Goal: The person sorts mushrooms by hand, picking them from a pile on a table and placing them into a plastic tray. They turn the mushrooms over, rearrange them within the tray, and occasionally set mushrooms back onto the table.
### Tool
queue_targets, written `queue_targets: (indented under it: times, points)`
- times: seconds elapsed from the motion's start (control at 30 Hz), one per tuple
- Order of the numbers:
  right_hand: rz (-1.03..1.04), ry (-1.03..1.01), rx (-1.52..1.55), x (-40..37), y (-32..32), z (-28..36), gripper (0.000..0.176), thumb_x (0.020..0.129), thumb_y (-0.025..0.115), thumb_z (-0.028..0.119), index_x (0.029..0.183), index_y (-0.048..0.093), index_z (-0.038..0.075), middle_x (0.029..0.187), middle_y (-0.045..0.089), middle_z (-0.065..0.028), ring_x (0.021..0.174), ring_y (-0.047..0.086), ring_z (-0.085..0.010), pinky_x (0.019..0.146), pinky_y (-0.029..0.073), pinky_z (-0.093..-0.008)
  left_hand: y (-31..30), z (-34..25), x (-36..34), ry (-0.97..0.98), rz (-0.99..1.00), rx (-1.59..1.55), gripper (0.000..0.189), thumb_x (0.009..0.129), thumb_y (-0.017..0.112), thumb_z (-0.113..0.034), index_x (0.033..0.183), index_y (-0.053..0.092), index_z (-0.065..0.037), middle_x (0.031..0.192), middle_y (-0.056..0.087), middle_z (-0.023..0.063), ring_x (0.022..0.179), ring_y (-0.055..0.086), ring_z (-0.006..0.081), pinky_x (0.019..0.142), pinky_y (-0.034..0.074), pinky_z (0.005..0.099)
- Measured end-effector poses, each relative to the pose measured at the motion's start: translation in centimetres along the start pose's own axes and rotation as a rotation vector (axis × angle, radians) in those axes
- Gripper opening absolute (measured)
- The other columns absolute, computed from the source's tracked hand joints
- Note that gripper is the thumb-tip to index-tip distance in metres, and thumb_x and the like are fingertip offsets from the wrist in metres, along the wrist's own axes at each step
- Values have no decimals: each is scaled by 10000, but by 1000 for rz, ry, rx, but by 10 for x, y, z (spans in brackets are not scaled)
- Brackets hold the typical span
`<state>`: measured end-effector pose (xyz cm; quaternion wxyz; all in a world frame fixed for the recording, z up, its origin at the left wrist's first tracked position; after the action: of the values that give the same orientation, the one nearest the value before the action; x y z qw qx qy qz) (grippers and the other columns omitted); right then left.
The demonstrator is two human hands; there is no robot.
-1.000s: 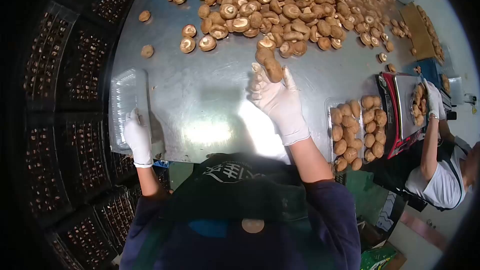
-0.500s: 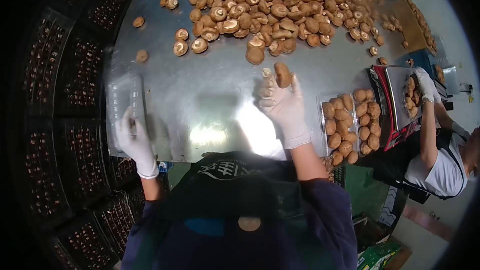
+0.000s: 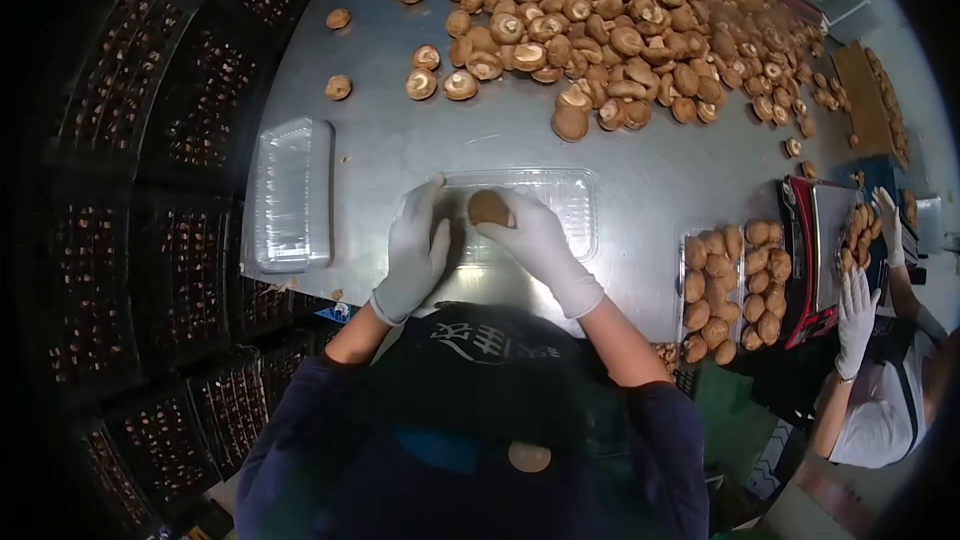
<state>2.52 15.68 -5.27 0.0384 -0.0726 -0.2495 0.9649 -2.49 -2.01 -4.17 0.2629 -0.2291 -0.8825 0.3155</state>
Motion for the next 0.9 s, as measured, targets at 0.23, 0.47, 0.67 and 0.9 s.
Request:
queue_targets:
  times: [0.23,0.47,0.67,0.9]
  points:
    - [-11,-56,-369,20,9,24,593,771,769,316,1268,567,64,1015,669,-138,852,664,-249,790,523,-342,-3,42,14,-138,-62,-51,479,834,517,10,1308,472,58,1276,500,268,1136,506,422,965,429,462]
    - [-620,-158,-666,58,-92,-17,449,784,732,210,1187,614,50,1156,601,-153,1038,575,-324,885,480,-398,1,104,155,-150,-326,113,514,853,568,-90,1361,495,-54,1383,460,253,1297,418,385,1096,332,430]
    - [-396,-145,-801,74,-100,-34,510,732,755,175,1208,605,70,1142,595,-124,1077,546,-310,889,466,-412,28,143,194,-135,-122,16,322,822,603,-70,1141,648,-55,1121,613,128,1100,573,282,938,462,370]
    - [-479,-326,-605,81,-87,-3,381,762,710,170,1124,648,70,1015,628,-106,981,576,-299,841,456,-409,30,124,164,-381,-354,-570,268,965,568,-146,1188,611,-4,980,644,36,790,586,107,747,486,239]
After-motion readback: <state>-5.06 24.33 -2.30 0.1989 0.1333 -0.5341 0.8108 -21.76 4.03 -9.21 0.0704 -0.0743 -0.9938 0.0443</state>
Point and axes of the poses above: each hand's wrist, its own x-axis towards the middle knuckle, its own y-axis out of the palm, z = x × y, the point moved 2 cm from there along x, towards the middle knuckle
